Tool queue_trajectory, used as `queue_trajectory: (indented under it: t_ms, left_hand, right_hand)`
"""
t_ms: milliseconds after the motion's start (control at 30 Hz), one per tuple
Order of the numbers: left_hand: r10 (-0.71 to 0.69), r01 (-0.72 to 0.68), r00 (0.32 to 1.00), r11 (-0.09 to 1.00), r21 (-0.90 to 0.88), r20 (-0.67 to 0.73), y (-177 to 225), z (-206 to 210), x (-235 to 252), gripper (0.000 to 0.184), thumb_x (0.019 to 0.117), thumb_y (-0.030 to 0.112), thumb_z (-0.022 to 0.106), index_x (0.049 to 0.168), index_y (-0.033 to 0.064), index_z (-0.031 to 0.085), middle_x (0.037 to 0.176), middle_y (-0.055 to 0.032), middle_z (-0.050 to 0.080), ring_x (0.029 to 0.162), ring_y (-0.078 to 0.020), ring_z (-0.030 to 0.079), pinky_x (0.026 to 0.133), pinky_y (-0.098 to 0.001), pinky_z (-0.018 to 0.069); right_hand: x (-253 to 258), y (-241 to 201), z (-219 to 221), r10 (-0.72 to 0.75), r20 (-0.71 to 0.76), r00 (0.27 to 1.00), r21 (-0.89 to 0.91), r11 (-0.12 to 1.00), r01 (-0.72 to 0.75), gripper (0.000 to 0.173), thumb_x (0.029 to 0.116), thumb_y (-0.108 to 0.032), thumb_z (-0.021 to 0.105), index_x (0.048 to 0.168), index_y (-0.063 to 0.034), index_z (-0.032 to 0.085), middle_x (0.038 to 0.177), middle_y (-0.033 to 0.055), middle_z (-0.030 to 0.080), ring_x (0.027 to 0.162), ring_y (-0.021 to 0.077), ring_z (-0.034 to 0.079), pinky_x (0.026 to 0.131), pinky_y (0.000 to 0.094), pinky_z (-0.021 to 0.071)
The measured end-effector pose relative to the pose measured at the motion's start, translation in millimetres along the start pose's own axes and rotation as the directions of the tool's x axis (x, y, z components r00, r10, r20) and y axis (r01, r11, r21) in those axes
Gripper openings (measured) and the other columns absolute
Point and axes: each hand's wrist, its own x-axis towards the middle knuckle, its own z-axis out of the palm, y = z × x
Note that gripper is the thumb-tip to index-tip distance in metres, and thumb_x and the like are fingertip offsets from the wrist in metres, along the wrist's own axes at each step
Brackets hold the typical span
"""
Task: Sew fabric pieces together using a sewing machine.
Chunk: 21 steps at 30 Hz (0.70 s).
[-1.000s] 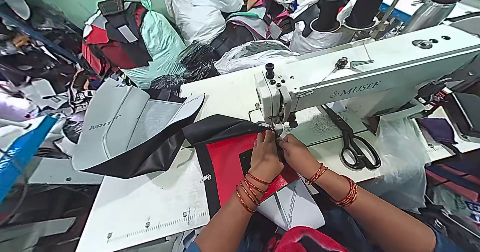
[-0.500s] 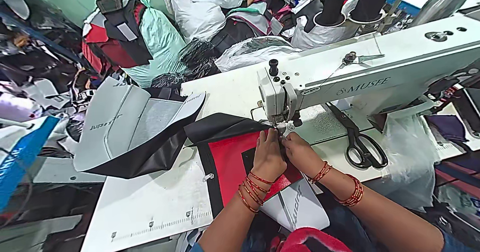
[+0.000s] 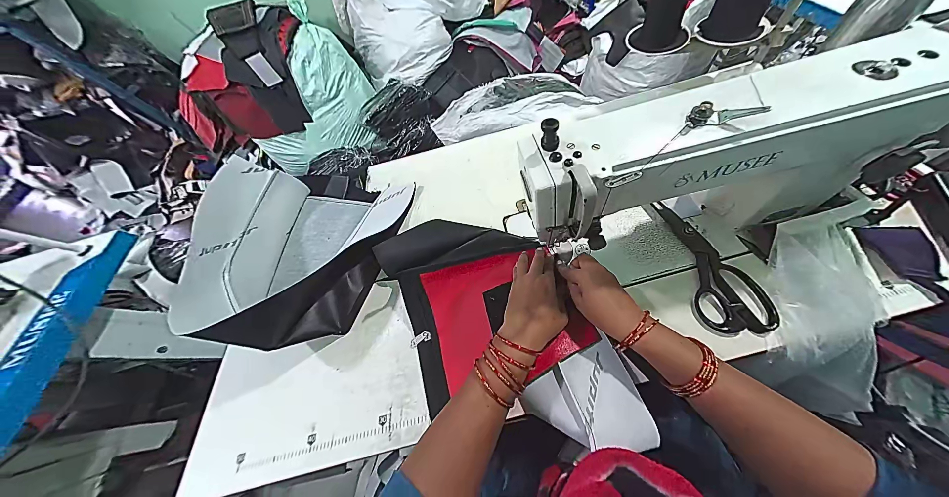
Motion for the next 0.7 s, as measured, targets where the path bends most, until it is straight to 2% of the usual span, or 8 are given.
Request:
queue_trajectory:
  t_ms: [233, 333, 400, 500, 567, 633, 667, 700]
  left_hand:
    - [-0.001, 0.000, 1.000, 1.000, 0.025, 0.021, -1, -1, 2, 0.054, 0.0983, 0.021, 0.055, 0.147, -0.0006, 0.052, 0.161, -0.0156, 0.042, 0.154, -0.0348, 0.027, 0.126, -0.0464, 0.0181]
    - [-0.032, 0.030, 0.999, 0.999, 0.046, 0.044, 1, 2, -1, 0.057, 0.1021, 0.025, 0.052, 0.153, -0.0001, 0.045, 0.165, -0.0177, 0.033, 0.156, -0.0363, 0.023, 0.127, -0.0508, 0.0158]
    - [-0.038, 0.037, 0.999, 0.998, 0.041, 0.022, 2, 5, -5, 0.058, 0.1057, 0.029, 0.046, 0.156, 0.0005, 0.040, 0.167, -0.0190, 0.029, 0.157, -0.0370, 0.020, 0.127, -0.0542, 0.0119]
    - [-0.042, 0.042, 0.999, 0.999, 0.001, -0.012, 8, 13, -20, 0.059, 0.1067, 0.033, 0.047, 0.156, 0.0019, 0.040, 0.168, -0.0173, 0.029, 0.158, -0.0366, 0.018, 0.126, -0.0577, 0.0090]
    - [-0.037, 0.037, 0.999, 0.999, 0.002, 0.010, 15, 16, -35, 0.062, 0.1048, 0.035, 0.051, 0.156, 0.0011, 0.040, 0.168, -0.0187, 0.027, 0.158, -0.0366, 0.018, 0.126, -0.0595, 0.0100]
    - [-0.034, 0.032, 0.996, 0.999, 0.022, 0.082, 22, 15, -50, 0.073, 0.1018, 0.044, 0.055, 0.157, 0.0003, 0.037, 0.169, -0.0195, 0.022, 0.159, -0.0365, 0.015, 0.125, -0.0603, 0.0107]
    - [-0.033, 0.029, 0.993, 0.999, 0.036, 0.112, 24, 14, -56, 0.081, 0.0992, 0.051, 0.058, 0.158, 0.0005, 0.034, 0.170, -0.0193, 0.020, 0.159, -0.0365, 0.013, 0.125, -0.0605, 0.0109]
    - [-0.033, 0.026, 0.991, 0.998, 0.052, 0.133, 25, 15, -60, 0.089, 0.0965, 0.056, 0.060, 0.160, 0.0010, 0.031, 0.170, -0.0188, 0.018, 0.159, -0.0364, 0.012, 0.125, -0.0605, 0.0110]
  right_hand:
    - [1, 2, 2, -0.026, -0.027, 0.999, -0.010, 1.000, 0.026, 0.039, 0.1036, -0.002, 0.043, 0.138, 0.0046, 0.061, 0.128, 0.0284, 0.061, 0.121, 0.0371, 0.059, 0.106, 0.0438, 0.0461]
    - [-1, 7, 2, -0.023, -0.034, 0.999, 0.023, 0.999, 0.024, 0.040, 0.1040, -0.005, 0.044, 0.141, 0.0023, 0.059, 0.128, 0.0263, 0.062, 0.120, 0.0355, 0.061, 0.106, 0.0438, 0.0462]
    - [-7, 12, 2, 0.006, -0.047, 0.999, 0.032, 0.999, -0.005, 0.044, 0.1055, -0.010, 0.046, 0.148, -0.0022, 0.053, 0.129, 0.0240, 0.062, 0.119, 0.0344, 0.062, 0.106, 0.0439, 0.0463]
    - [-26, 20, 3, 0.050, -0.086, 0.995, 0.012, 0.999, -0.049, 0.048, 0.1034, -0.011, 0.049, 0.151, -0.0063, 0.051, 0.126, 0.0225, 0.064, 0.113, 0.0351, 0.064, 0.100, 0.0479, 0.0492]
    - [-49, 28, 8, 0.027, -0.191, 0.981, -0.017, 0.999, -0.031, 0.041, 0.1023, -0.011, 0.053, 0.142, -0.0036, 0.060, 0.123, 0.0242, 0.065, 0.111, 0.0378, 0.065, 0.096, 0.0504, 0.0522]
    - [-79, 41, 17, -0.049, -0.328, 0.944, -0.034, 0.999, 0.040, 0.027, 0.1015, -0.017, 0.057, 0.112, 0.0014, 0.075, 0.097, 0.0228, 0.069, 0.089, 0.0374, 0.070, 0.079, 0.0513, 0.0573]
    - [-95, 46, 16, -0.036, -0.293, 0.956, 0.003, 0.999, 0.039, 0.032, 0.1029, -0.023, 0.055, 0.093, 0.0006, 0.074, 0.081, 0.0181, 0.068, 0.076, 0.0330, 0.069, 0.070, 0.0497, 0.0559]
    - [-111, 49, 12, 0.026, -0.152, 0.988, 0.071, 0.997, -0.015, 0.044, 0.1053, -0.033, 0.050, 0.082, -0.0012, 0.069, 0.071, 0.0137, 0.064, 0.068, 0.0292, 0.065, 0.064, 0.0486, 0.0507]
